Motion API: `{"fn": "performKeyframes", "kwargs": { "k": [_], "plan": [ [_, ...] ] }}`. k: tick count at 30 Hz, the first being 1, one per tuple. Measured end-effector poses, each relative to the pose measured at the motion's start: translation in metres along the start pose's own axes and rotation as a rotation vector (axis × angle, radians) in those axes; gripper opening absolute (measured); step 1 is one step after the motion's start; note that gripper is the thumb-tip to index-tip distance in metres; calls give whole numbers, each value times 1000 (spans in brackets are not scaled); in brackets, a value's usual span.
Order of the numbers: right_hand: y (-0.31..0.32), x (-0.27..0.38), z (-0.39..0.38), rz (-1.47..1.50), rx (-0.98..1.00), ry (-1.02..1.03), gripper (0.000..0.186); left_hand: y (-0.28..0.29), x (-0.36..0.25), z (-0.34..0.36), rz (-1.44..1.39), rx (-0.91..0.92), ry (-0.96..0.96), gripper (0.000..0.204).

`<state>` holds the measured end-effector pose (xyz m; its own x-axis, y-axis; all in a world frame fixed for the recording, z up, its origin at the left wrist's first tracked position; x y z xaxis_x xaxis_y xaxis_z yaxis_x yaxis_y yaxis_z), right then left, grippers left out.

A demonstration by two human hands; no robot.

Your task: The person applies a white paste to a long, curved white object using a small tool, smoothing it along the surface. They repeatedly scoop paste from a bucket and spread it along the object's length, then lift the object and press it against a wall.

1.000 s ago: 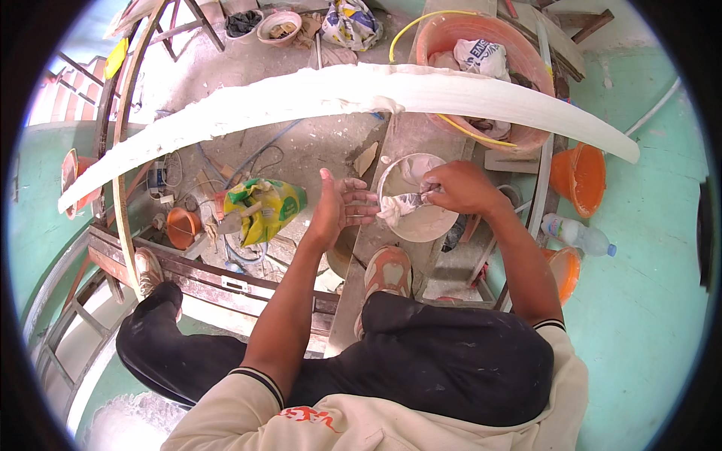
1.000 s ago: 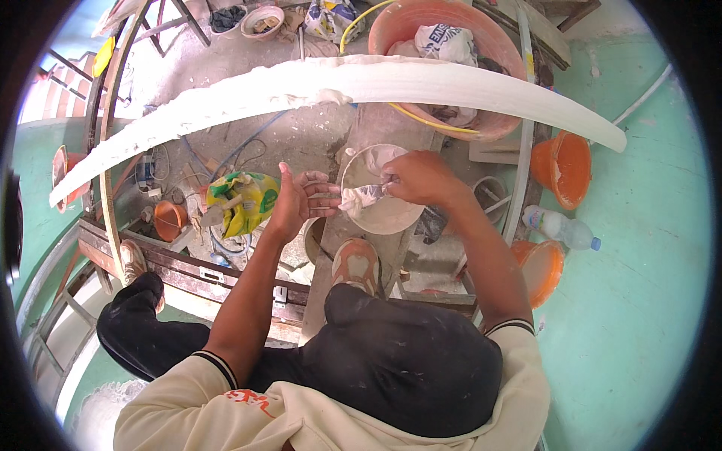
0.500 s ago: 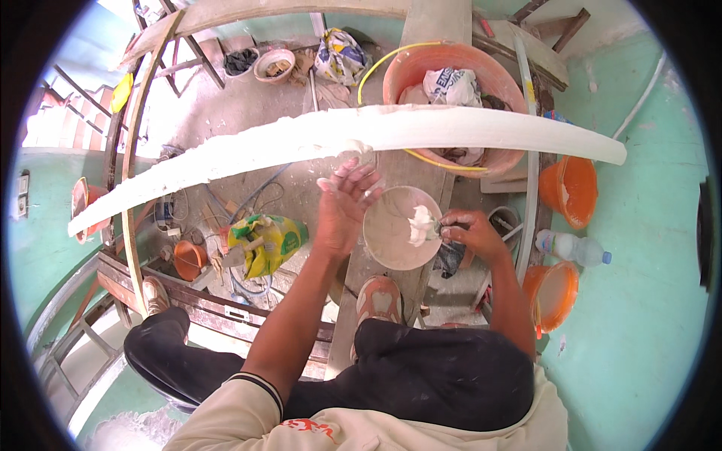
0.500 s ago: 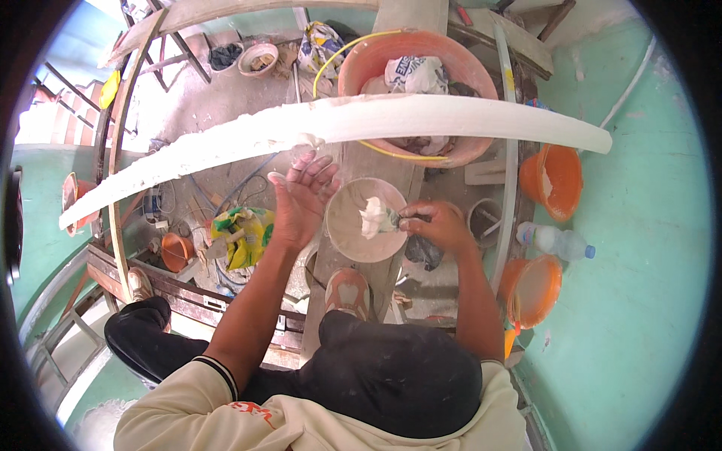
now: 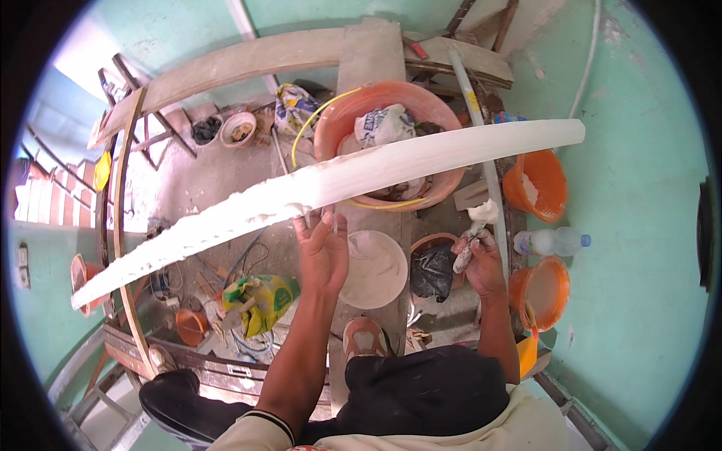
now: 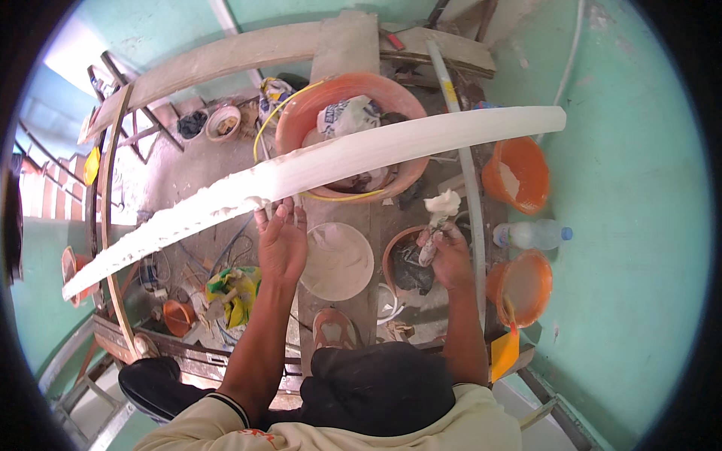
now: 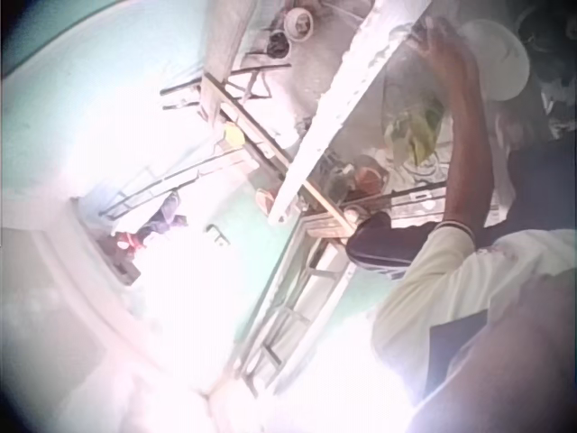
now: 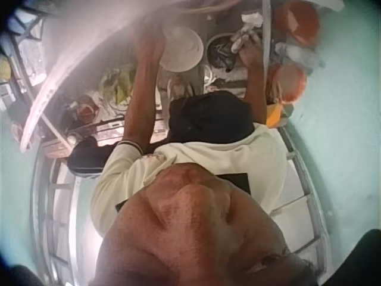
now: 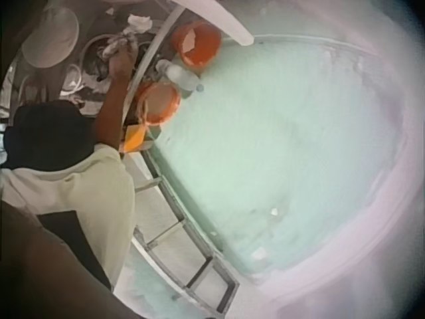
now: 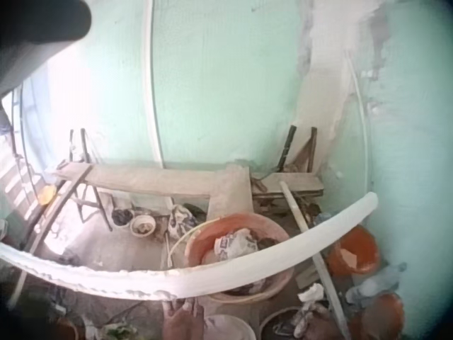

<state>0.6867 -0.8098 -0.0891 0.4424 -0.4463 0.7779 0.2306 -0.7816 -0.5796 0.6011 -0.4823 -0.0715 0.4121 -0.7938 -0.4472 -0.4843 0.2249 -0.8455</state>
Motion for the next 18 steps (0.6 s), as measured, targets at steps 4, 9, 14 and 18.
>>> {"fn": "performKeyframes", "kwargs": {
  "k": [4, 9, 14, 18],
  "plan": [
    [16, 21, 0, 63, -86, 89, 18, 1, -2, 0, 57, -57, -56, 69],
    [26, 23, 15, 139, -158, 63, 16, -2, -9, -3, 114, -89, -103, 60],
    [27, 21, 30, 188, -158, 50, 14, -21, -22, -11, 111, -79, -146, 54],
    [40, 33, 45, 131, -218, 80, 15, -42, -29, -14, 156, -36, -177, 57]
  ]
}}
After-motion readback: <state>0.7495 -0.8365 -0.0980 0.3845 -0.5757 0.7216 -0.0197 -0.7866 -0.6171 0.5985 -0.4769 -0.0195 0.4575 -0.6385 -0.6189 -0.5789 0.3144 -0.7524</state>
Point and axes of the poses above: each hand's wrist, its own z-axis towards the middle knuckle, its own y-axis out of the back of the hand, x = y × z, the point moved 9 cm from there along z, towards the middle knuckle, and after that the axes turned 3 degrees about -y, right-handed, at the moved point
